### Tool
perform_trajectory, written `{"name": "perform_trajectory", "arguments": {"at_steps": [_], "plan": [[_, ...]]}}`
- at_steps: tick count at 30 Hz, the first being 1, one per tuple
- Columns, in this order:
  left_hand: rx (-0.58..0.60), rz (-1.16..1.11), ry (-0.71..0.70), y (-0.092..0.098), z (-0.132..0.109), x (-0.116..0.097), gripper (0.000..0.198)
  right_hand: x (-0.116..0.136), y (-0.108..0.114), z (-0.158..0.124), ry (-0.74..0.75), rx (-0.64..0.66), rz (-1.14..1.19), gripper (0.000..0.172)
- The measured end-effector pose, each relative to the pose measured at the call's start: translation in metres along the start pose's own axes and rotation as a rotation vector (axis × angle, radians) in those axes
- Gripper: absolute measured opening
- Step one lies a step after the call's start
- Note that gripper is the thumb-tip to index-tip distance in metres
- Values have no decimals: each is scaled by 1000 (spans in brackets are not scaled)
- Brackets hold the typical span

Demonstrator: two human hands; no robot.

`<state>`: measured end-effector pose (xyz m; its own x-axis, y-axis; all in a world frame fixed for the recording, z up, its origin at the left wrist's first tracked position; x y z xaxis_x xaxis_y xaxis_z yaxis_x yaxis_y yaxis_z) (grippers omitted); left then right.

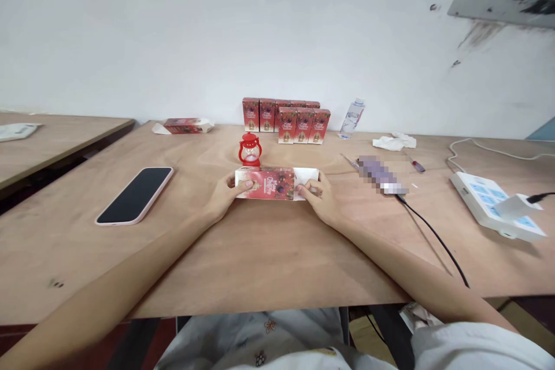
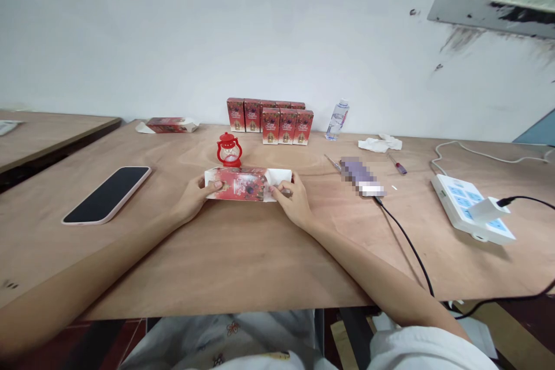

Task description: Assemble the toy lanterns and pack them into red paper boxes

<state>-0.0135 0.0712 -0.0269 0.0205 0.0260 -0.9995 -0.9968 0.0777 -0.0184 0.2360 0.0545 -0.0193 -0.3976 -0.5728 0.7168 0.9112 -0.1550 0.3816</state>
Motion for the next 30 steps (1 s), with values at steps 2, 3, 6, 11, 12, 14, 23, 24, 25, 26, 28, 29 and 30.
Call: {"name": "perform_trajectory", "arguments": {"at_steps": [2,3,6,11,12,14,23,24,25,26,28,29,30], "plan": [[-27,28,-24,-1,-2,-4,62,-7,-4,0,-44,14,91,20],[-34,54,-33,-2,-4,-6,64,-10,-6,0,-71,23,152,23],[-24,143,-76,-8,-9,-14,69,-18,-11,1,-157,58,326,24],[13,251,-216,-16,-17,-19,64,-18,-12,4,-243,67,472,18],[23,263,-245,-17,-18,-19,64,-17,-12,4,-255,58,491,16],[28,277,-301,-18,-20,-20,64,-16,-12,5,-276,41,518,15],[-237,431,-577,-5,-29,-41,74,-43,12,22,-312,-166,650,23],[-281,446,-633,-3,-32,-46,75,-47,18,25,-324,-204,671,22],[-326,463,-692,0,-35,-52,76,-50,23,28,-333,-249,678,22],[-372,480,-749,3,-39,-57,77,-52,29,30,-340,-293,676,21],[-443,518,-827,8,-45,-62,84,-52,39,34,-325,-366,667,22],[-439,546,-826,10,-47,-62,88,-49,43,35,-301,-398,658,24],[-400,581,-790,11,-47,-58,91,-46,47,36,-269,-429,640,24]]}}
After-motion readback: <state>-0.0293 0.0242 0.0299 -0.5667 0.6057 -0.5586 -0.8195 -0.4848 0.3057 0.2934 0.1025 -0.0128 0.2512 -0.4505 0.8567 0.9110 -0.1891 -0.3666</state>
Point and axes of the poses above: each hand's wrist, its own z-axis towards the middle knuckle, its own y-axis out of the back of the hand, x = y × z, the point moved 4 cm from there along z, towards the middle knuckle, and after that the axes turned 7 degrees about y, right-handed, at the moved point
